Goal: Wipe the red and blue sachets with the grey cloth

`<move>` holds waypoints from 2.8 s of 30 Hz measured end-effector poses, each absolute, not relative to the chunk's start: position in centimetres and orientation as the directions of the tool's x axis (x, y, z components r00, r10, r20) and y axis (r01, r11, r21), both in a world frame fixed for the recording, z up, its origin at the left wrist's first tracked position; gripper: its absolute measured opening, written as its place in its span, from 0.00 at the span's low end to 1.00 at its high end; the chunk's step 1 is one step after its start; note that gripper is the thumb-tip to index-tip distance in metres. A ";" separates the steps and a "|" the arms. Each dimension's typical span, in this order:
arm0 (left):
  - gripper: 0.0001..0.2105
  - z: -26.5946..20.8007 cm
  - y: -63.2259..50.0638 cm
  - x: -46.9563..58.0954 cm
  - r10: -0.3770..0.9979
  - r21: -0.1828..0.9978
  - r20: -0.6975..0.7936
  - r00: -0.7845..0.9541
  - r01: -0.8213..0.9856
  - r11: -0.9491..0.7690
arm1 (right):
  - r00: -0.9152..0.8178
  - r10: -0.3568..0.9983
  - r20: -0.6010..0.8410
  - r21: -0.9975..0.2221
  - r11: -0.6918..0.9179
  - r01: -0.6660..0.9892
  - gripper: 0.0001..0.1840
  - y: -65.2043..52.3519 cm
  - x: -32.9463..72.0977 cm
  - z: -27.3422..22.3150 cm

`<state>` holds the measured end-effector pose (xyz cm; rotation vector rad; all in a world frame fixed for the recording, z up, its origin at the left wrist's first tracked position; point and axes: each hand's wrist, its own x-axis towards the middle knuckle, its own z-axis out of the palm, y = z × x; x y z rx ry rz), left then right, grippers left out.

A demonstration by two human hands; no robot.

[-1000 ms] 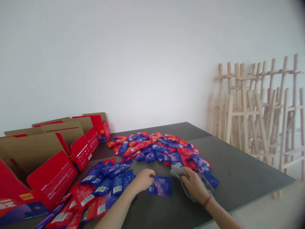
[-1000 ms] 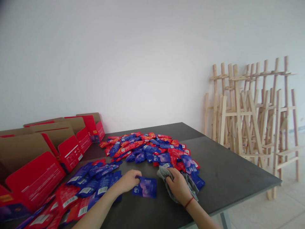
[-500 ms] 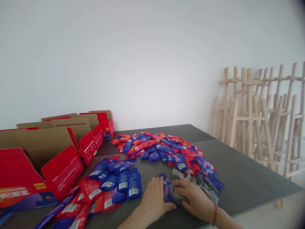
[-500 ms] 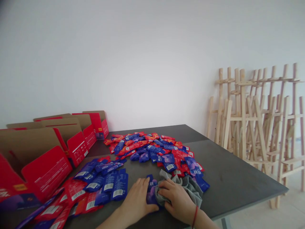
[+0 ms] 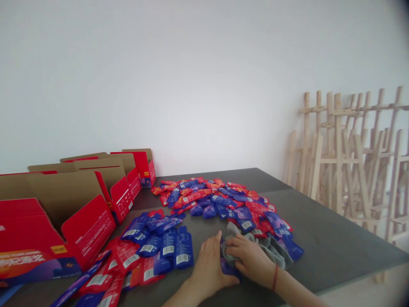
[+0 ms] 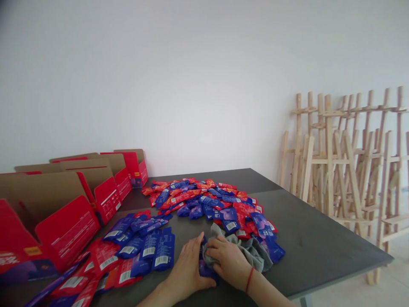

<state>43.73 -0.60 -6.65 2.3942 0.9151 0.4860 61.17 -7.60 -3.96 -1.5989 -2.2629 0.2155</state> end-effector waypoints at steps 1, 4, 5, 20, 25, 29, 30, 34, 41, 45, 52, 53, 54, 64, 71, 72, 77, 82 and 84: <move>0.62 -6.7 -0.5 43.7 0.694 0.604 0.139 0.707 0.495 -0.625 | -0.338 0.920 0.197 -0.346 0.388 0.854 0.22 -8.2 61.2 -3.8; 0.65 -6.7 -0.1 43.6 0.671 0.650 0.132 0.730 0.447 -0.614 | -0.408 0.895 0.182 -0.384 0.447 0.808 0.20 -9.5 61.2 -3.7; 0.65 -6.6 0.1 43.4 0.653 0.667 0.121 0.748 0.426 -0.611 | -0.394 0.902 0.177 -0.373 0.432 0.821 0.21 -9.6 61.2 -3.8; 0.69 -6.7 2.1 41.5 0.479 0.778 0.050 0.876 0.267 -0.568 | -0.482 0.869 0.109 -0.291 0.492 0.821 0.13 -8.3 58.8 -2.8; 0.68 -7.0 1.9 41.7 0.482 0.761 0.063 0.874 0.270 -0.589 | -0.385 0.910 0.156 -0.364 0.415 0.834 0.22 -8.0 59.4 -3.6; 0.66 -6.8 1.7 41.9 0.491 0.750 0.082 0.868 0.271 -0.604 | -0.258 0.948 0.184 -0.330 0.307 0.893 0.26 -5.7 60.3 -3.8; 0.66 -6.7 1.7 41.9 0.492 0.750 0.087 0.867 0.268 -0.605 | -0.257 0.949 0.184 -0.326 0.305 0.895 0.26 -5.5 60.4 -3.8; 0.66 -6.9 1.7 41.9 0.484 0.748 0.091 0.871 0.261 -0.610 | -0.358 0.915 0.187 -0.367 0.403 0.838 0.27 -7.1 60.5 -3.7; 0.58 -5.7 1.1 42.0 0.452 0.635 0.011 0.892 0.343 -0.692 | -0.195 0.955 0.222 -0.394 0.271 0.878 0.25 -10.0 62.2 -5.0; 0.53 -4.5 -0.4 43.2 0.455 0.474 -0.036 0.890 0.416 -0.776 | 0.110 0.957 0.269 -0.368 -0.003 0.930 0.19 -7.9 63.4 -6.3; 0.41 -3.2 -3.8 47.7 0.645 0.243 0.026 0.764 0.621 -0.745 | 0.157 0.933 0.324 -0.399 -0.015 0.917 0.19 -6.6 62.7 -7.2; 0.38 -3.0 -3.9 47.9 0.653 0.246 0.027 0.756 0.628 -0.738 | 0.158 0.931 0.330 -0.405 -0.012 0.914 0.19 -6.7 62.7 -7.2; 0.35 -2.8 -3.8 48.0 0.661 0.259 0.031 0.750 0.632 -0.730 | 0.159 0.929 0.335 -0.409 -0.008 0.913 0.20 -6.8 62.6 -7.2; 0.29 -4.2 0.5 45.9 0.811 0.659 0.086 0.578 0.577 -0.482 | -0.030 0.932 0.360 -0.452 0.203 0.868 0.25 -6.7 61.2 -6.0; 0.34 -5.8 0.0 42.5 0.774 0.559 0.085 0.627 0.613 -0.558 | -0.048 0.960 0.276 -0.419 0.165 0.893 0.26 -6.8 60.9 -5.5; 0.36 -5.8 0.1 42.0 0.770 0.528 0.085 0.633 0.626 -0.573 | -0.066 0.961 0.269 -0.413 0.177 0.893 0.27 -7.0 60.9 -5.3; 0.44 -6.4 0.3 41.4 0.737 0.502 0.093 0.670 0.607 -0.615 | -0.314 0.924 0.217 -0.336 0.372 0.865 0.24 -7.5 59.9 -4.6; 0.47 -6.5 0.0 41.8 0.749 0.509 0.103 0.654 0.612 -0.605 | -0.193 0.961 0.198 -0.258 0.241 0.936 0.25 -5.0 59.3 -4.2; 0.47 -6.5 -0.1 41.9 0.752 0.508 0.112 0.650 0.613 -0.605 | -0.163 0.965 0.206 -0.253 0.213 0.944 0.26 -3.8 59.3 -4.1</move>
